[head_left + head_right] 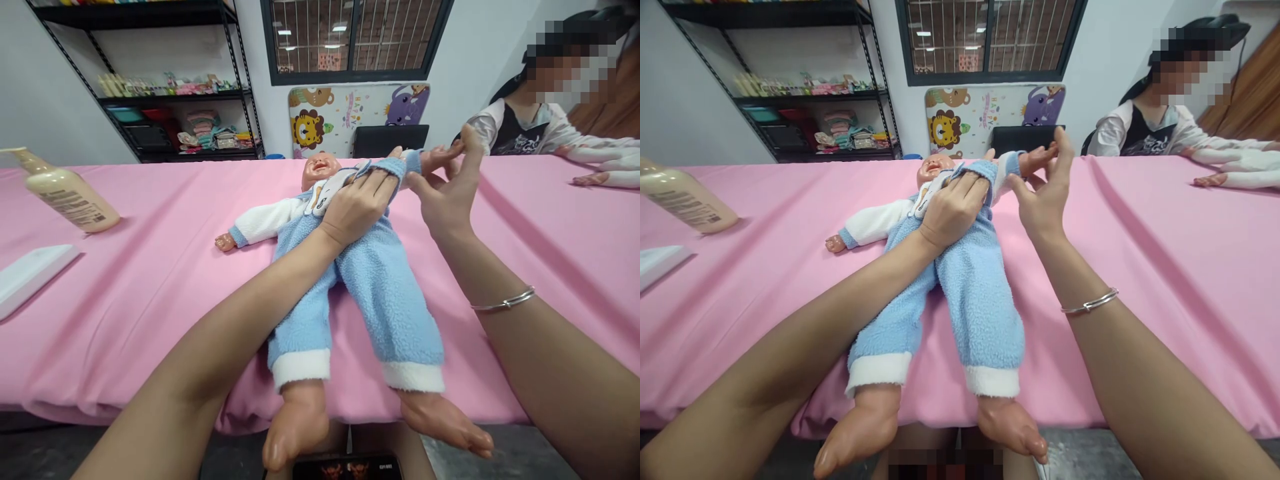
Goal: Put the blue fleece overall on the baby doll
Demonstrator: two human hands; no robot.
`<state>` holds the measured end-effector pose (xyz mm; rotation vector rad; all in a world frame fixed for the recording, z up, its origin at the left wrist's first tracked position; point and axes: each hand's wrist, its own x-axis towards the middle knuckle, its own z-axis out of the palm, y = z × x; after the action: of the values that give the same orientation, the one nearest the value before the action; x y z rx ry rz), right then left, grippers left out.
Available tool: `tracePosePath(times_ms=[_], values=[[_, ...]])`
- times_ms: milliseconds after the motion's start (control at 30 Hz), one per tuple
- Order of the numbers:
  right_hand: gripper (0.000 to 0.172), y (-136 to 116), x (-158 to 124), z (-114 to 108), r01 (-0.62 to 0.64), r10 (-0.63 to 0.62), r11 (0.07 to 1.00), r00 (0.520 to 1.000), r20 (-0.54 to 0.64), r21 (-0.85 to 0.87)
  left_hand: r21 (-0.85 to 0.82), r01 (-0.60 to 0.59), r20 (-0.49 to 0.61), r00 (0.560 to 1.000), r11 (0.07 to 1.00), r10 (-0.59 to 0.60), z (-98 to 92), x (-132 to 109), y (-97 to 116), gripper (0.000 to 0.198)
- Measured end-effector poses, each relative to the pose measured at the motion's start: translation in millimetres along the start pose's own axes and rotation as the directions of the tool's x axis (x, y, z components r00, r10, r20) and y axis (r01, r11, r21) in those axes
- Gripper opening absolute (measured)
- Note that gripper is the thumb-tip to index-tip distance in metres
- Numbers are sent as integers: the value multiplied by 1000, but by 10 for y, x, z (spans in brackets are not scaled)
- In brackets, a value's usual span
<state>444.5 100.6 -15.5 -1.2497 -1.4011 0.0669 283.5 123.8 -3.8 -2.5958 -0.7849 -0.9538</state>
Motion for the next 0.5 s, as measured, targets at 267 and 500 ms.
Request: tracePosePath(times_ms=[267, 500], values=[[36, -222, -119, 238, -144, 68, 942, 966, 249, 302, 51, -51, -182, 982, 997, 60, 100, -12, -25, 49], [55, -128, -120, 213, -295, 224, 894, 946, 233, 338, 1, 45, -60, 997, 999, -45, 61, 21, -37, 28]])
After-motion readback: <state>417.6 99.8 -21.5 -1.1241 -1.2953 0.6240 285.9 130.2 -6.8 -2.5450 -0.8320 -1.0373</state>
